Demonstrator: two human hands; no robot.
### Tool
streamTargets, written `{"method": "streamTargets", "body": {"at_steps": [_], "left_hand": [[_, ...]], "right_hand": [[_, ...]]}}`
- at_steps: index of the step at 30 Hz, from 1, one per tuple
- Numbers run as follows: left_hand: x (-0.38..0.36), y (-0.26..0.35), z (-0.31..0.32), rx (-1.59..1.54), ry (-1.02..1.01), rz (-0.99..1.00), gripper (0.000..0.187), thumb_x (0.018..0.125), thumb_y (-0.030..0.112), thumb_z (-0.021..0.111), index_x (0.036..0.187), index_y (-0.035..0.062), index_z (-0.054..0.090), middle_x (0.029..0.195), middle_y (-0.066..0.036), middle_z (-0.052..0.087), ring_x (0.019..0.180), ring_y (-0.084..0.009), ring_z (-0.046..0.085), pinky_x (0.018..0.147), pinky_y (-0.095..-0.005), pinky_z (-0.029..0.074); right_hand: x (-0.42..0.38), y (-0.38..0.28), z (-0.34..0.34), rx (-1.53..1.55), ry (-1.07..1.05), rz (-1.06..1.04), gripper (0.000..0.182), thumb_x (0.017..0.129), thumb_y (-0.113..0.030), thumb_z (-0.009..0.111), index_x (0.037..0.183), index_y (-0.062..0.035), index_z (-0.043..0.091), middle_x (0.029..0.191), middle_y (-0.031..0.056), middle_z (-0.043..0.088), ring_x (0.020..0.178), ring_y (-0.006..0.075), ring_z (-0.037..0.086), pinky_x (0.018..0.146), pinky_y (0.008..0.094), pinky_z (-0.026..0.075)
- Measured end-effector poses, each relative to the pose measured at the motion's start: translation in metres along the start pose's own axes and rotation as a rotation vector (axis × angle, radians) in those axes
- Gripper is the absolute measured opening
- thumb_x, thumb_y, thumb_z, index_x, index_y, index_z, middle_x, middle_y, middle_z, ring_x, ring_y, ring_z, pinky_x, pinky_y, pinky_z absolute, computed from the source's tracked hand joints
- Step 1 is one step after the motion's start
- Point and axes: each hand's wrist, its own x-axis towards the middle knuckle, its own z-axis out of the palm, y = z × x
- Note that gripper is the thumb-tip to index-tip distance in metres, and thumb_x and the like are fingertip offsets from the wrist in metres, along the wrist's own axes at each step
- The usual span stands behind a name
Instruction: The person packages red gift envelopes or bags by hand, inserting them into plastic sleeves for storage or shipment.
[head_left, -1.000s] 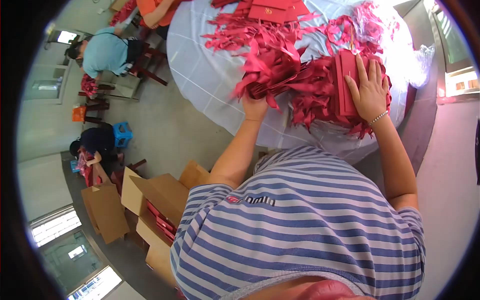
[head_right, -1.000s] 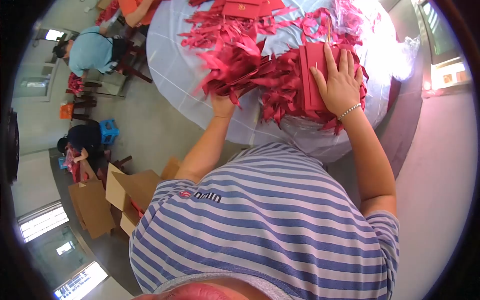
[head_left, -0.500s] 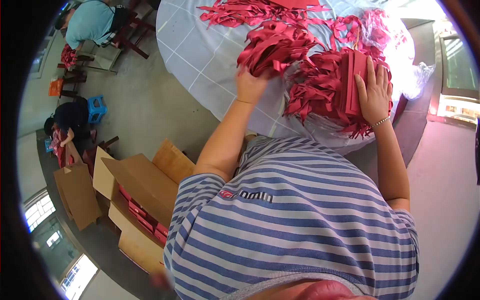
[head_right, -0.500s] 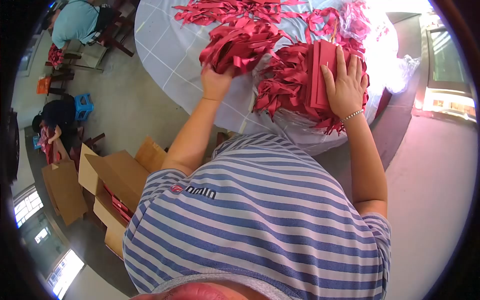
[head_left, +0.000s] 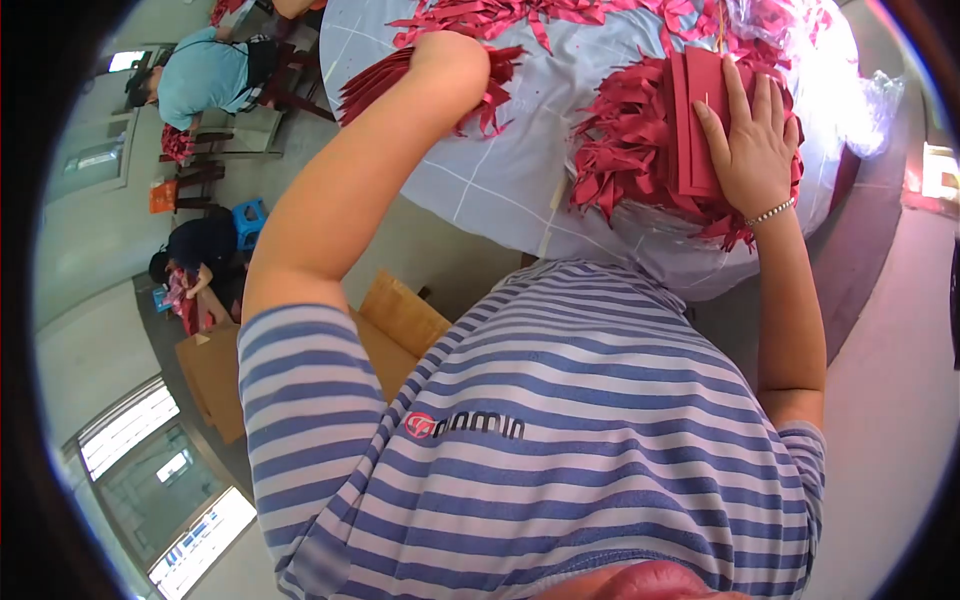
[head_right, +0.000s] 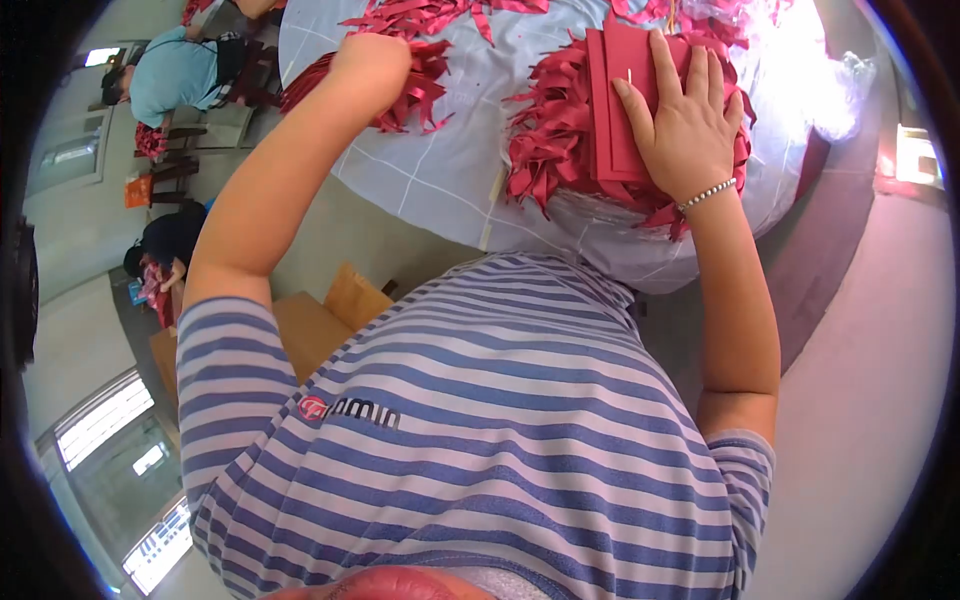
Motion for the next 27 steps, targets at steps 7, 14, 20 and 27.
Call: {"method": "streamTargets", "body": {"at_steps": [7,14,20,27], "left_hand": [[0.056,0.056,0.07,0.415,-0.172,0.207,0.024,0.086,0.019,0.057,0.104,0.0105,0.07,0.101,-0.009,0.071,0.092,-0.0239,0.069,0.076,-0.0419,0.053],[0.074,0.064,0.061,0.552,-0.432,0.204,0.035,0.087,0.022,0.059,0.119,0.01,0.067,0.122,-0.012,0.064,0.11,-0.0289,0.063,0.09,-0.0516,0.048],[0.083,0.069,0.076,0.643,-0.489,0.175,0.041,0.087,0.031,0.06,0.125,0.0159,0.063,0.125,-0.009,0.063,0.112,-0.0326,0.06,0.093,-0.0566,0.043],[0.068,0.045,0.07,0.503,-0.386,0.22,0.029,0.087,0.02,0.057,0.111,0.0107,0.07,0.115,-0.011,0.068,0.105,-0.0261,0.065,0.087,-0.0467,0.05]], "right_hand": [[-0.002,-0.001,-0.001,0.042,0.065,0.007,0.066,0.092,-0.058,0.044,0.149,-0.0278,0.03,0.148,0.0233,0.034,0.14,0.0372,0.028,0.108,0.0593,0.022],[-0.003,-0.001,-0.003,0.805,0.278,-0.155,0.075,0.086,-0.051,0.058,0.145,-0.0136,0.033,0.146,0.028,0.032,0.137,0.0406,0.03,0.108,0.0545,0.027],[-0.003,0.001,-0.006,0.072,0.063,0.046,0.065,0.093,-0.057,0.044,0.149,-0.028,0.03,0.148,0.0236,0.034,0.14,0.0367,0.028,0.109,0.0578,0.021],[-0.004,0.003,-0.004,0.04,0.032,0.059,0.065,0.093,-0.057,0.043,0.149,-0.0281,0.029,0.148,0.0231,0.033,0.14,0.0359,0.027,0.11,0.0557,0.02]]}}
